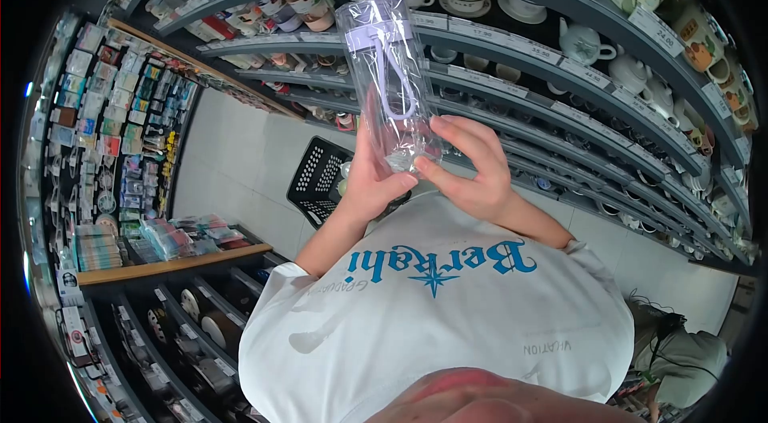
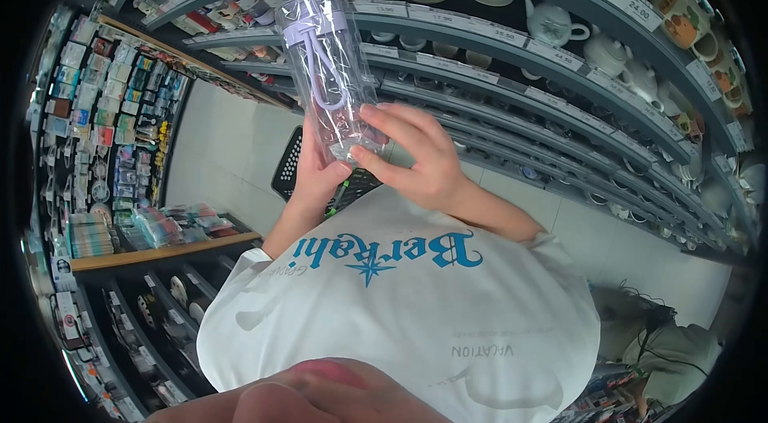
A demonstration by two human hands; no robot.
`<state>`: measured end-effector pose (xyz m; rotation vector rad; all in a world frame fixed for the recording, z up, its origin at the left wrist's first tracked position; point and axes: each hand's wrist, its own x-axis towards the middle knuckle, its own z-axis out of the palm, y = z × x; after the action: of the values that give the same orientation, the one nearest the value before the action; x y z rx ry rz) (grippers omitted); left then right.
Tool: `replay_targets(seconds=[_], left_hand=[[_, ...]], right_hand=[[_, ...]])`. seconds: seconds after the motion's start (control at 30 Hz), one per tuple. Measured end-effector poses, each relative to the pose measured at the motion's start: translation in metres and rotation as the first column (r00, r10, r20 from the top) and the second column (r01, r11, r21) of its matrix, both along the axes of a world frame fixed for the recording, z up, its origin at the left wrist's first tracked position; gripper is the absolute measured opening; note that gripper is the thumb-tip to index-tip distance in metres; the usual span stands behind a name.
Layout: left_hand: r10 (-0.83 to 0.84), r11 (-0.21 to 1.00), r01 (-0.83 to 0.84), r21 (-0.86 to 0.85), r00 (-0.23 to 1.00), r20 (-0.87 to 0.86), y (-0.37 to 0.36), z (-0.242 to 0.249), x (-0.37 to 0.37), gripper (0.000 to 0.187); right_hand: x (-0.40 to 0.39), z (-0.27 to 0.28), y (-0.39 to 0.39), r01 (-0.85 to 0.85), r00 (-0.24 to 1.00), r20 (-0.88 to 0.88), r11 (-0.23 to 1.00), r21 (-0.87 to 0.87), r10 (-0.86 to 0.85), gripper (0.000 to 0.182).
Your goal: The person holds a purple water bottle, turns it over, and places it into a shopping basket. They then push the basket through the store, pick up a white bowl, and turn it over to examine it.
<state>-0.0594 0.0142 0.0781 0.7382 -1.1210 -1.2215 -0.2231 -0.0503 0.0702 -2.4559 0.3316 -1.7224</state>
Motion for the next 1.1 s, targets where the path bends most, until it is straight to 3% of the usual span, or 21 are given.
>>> replay_targets(seconds=[0.07,0.73,1.1], left_hand=[[0.028,0.997,-0.028,0.073,1.0,0.007,0.005,0.009,0.008,0.103],[0.088,0.996,-0.088,-0.001,0.996,0.014,0.051,-0.029,0.105,0.105],[0.184,0.983,-0.183,-0.024,0.983,0.016,0.073,-0.032,0.127,0.104]], right_hand=[[0.01,0.002,0.003,-0.012,1.0,-0.007,1.0,0.009,0.012,0.03],[0.1,-0.009,0.042,-0.178,0.976,-0.094,0.97,0.164,0.195,0.046],[0.126,-0.008,0.054,-0.205,0.937,-0.252,0.963,0.173,0.244,0.051]])
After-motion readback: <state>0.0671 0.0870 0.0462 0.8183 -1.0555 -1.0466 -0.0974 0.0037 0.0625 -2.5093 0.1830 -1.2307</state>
